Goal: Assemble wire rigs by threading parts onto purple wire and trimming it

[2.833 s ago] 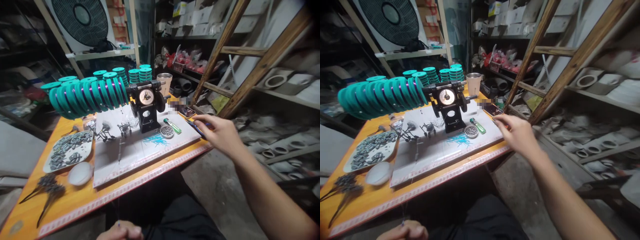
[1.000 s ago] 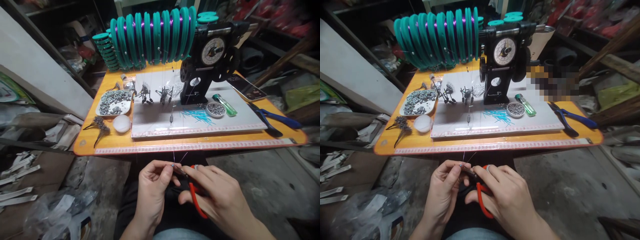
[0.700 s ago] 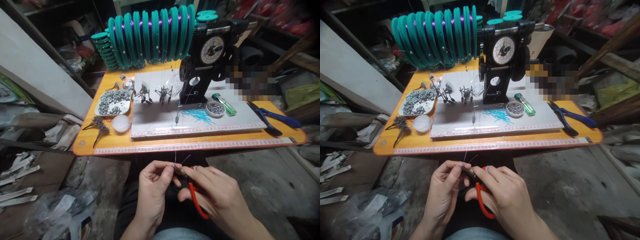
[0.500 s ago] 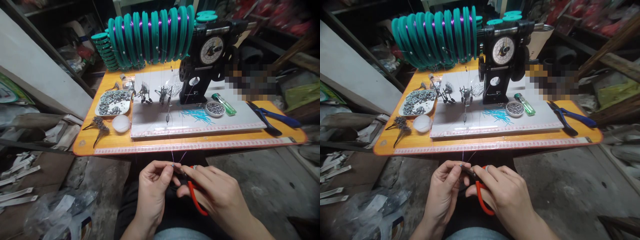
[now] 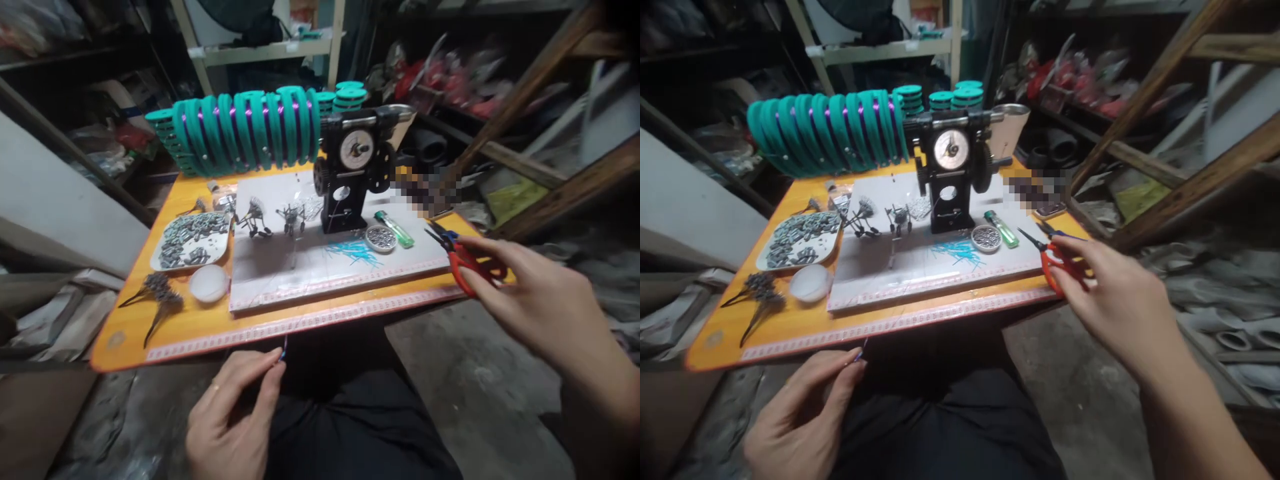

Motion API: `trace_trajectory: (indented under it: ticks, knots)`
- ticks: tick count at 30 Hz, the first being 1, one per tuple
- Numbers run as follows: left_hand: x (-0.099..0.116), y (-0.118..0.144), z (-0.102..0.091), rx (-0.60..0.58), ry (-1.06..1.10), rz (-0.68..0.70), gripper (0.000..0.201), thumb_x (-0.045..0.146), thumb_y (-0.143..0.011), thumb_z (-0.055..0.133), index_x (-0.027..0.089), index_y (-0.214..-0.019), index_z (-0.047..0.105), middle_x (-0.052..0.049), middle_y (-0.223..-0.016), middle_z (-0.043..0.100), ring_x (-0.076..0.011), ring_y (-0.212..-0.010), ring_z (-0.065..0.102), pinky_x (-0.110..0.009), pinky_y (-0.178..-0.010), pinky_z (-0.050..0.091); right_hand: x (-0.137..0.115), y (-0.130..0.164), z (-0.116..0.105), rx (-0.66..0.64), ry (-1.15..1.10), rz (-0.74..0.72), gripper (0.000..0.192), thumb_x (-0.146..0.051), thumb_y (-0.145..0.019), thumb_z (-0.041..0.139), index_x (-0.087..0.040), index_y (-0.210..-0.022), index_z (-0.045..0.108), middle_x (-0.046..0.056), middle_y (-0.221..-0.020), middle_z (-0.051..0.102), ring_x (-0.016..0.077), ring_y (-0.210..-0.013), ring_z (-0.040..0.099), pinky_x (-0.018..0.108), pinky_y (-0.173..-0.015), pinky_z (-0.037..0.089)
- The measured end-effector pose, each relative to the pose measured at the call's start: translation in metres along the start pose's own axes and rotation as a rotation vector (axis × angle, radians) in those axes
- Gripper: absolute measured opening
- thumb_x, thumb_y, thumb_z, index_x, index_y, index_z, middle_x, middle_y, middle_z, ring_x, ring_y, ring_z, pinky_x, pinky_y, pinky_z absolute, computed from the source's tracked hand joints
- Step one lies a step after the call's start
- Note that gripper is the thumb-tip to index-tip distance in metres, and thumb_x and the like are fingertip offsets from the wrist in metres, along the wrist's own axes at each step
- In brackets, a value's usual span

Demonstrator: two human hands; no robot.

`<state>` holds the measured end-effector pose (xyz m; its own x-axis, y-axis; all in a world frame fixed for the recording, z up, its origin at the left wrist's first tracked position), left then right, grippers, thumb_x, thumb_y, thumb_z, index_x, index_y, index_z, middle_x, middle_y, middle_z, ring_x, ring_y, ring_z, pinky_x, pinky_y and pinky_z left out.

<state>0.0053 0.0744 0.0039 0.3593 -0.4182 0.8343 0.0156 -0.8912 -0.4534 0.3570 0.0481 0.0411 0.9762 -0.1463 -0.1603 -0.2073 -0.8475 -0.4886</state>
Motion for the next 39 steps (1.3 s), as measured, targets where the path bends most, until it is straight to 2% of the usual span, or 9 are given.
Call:
trace_trajectory:
  ticks: [7,12,15,18,20,25,30,35,39]
  knots:
    - [0.006,-0.016,0.008,-0.129,-0.218,0.434,0.023,0.014,-0.081,0.07,0.021,-0.103,0.071,-0.001,-0.09,0.075,-0.0116,-0.078,0.071,-0.015,-0.085,0.052,0.061,-0.047,0.017,-0.005,0.247,-0.206,0.034,-0.041,-0.095,0.046,-0.019,-0.106,0.069,0.012,-0.092,0.073,0.0244,-0.07,0.069,0.031,-0.052,0.049]
    - [-0.003,-0.013,0.011,-0.391,-0.128,0.244,0.05,0.02,-0.086,0.065,0.025,-0.134,0.053,0.003,-0.073,0.071,-0.0099,-0.054,0.066,-0.014,-0.055,0.055,0.048,-0.05,0.02,0.011,0.112,-0.196,0.031,-0.037,-0.095,0.047,-0.018,-0.097,0.071,0.013,-0.089,0.074,0.0279,-0.077,0.07,0.04,-0.066,0.053]
    - [-0.011,-0.015,-0.016,-0.38,-0.215,0.168,0.029,0.025,-0.084,0.069,0.028,-0.113,0.065,0.004,-0.072,0.071,-0.0127,-0.054,0.065,-0.019,-0.053,0.053,0.019,-0.041,0.011,0.05,-0.021,-0.114,0.038,-0.039,-0.098,0.044,-0.016,-0.119,0.065,0.019,-0.111,0.07,0.0359,-0.101,0.067,0.051,-0.085,0.051]
    - [-0.021,-0.032,-0.057,-0.046,-0.411,0.328,0.015,0.027,-0.082,0.07,0.026,-0.097,0.07,-0.001,-0.089,0.072,-0.0198,-0.08,0.067,-0.03,-0.08,0.053,-0.026,-0.023,0.01,-0.002,-0.314,-0.07,0.045,-0.04,-0.103,0.034,-0.024,-0.143,0.044,0.011,-0.129,0.064,0.0266,-0.119,0.062,0.041,-0.094,0.053]
    - [-0.038,-0.046,-0.071,-0.012,-0.578,0.418,0.009,0.028,-0.084,0.067,0.025,-0.092,0.072,-0.006,-0.094,0.069,-0.0257,-0.091,0.063,-0.043,-0.095,0.043,-0.057,-0.011,0.018,-0.153,-1.013,0.012,0.05,-0.044,-0.105,0.017,-0.026,-0.149,0.032,0.009,-0.131,0.063,0.0245,-0.121,0.061,0.047,-0.1,0.05]
    - [-0.073,-0.066,-0.081,-0.019,-0.841,0.569,0.013,0.027,-0.085,0.066,0.025,-0.092,0.077,-0.011,-0.086,0.064,-0.025,-0.074,0.051,-0.039,-0.07,0.037,-0.113,0.009,0.032,-0.395,-1.639,0.195,0.07,-0.054,-0.098,-0.004,-0.024,-0.148,0.035,0.012,-0.141,0.055,0.0256,-0.128,0.055,0.053,-0.102,0.047]
    - [-0.026,-0.048,-0.057,0.171,-0.563,0.439,0.026,0.017,-0.082,0.07,0.023,-0.107,0.07,-0.008,-0.094,0.063,-0.0229,-0.085,0.059,-0.037,-0.084,0.044,-0.144,0.026,0.034,-0.51,-1.923,0.215,0.078,-0.061,-0.094,-0.009,-0.026,-0.153,0.027,0.009,-0.151,0.042,0.0208,-0.141,0.037,0.051,-0.116,0.028]
    - [0.03,-0.029,0.022,-0.11,-0.01,0.306,0.025,0.016,-0.076,0.076,0.021,-0.098,0.066,-0.004,-0.091,0.068,-0.0189,-0.086,0.066,-0.028,-0.077,0.053,-0.178,0.047,0.032,-0.581,-2.013,0.116,0.073,-0.073,-0.09,0.005,-0.04,-0.153,0.02,-0.002,-0.159,0.027,0.0188,-0.147,0.02,0.049,-0.118,0.02]
    - [0.037,-0.023,0.046,-0.044,0.101,0.325,0.027,0.003,-0.081,0.065,0.022,-0.098,0.066,-0.004,-0.09,0.07,-0.0173,-0.086,0.068,-0.027,-0.077,0.056,-0.186,0.052,0.026,-0.485,-1.788,0.063,0.077,-0.077,-0.087,0.012,-0.041,-0.155,0.005,-0.002,-0.161,0.019,0.0223,-0.147,0.018,0.051,-0.117,0.025]
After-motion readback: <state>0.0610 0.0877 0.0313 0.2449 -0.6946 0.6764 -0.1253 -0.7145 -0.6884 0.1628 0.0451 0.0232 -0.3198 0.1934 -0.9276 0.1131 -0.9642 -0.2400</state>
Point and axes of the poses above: each hand's wrist, its own y-axis away from the middle knuckle, its own z-axis out of the palm, x = y × z, the point moved 4 cm from there along -y, towards the middle knuckle
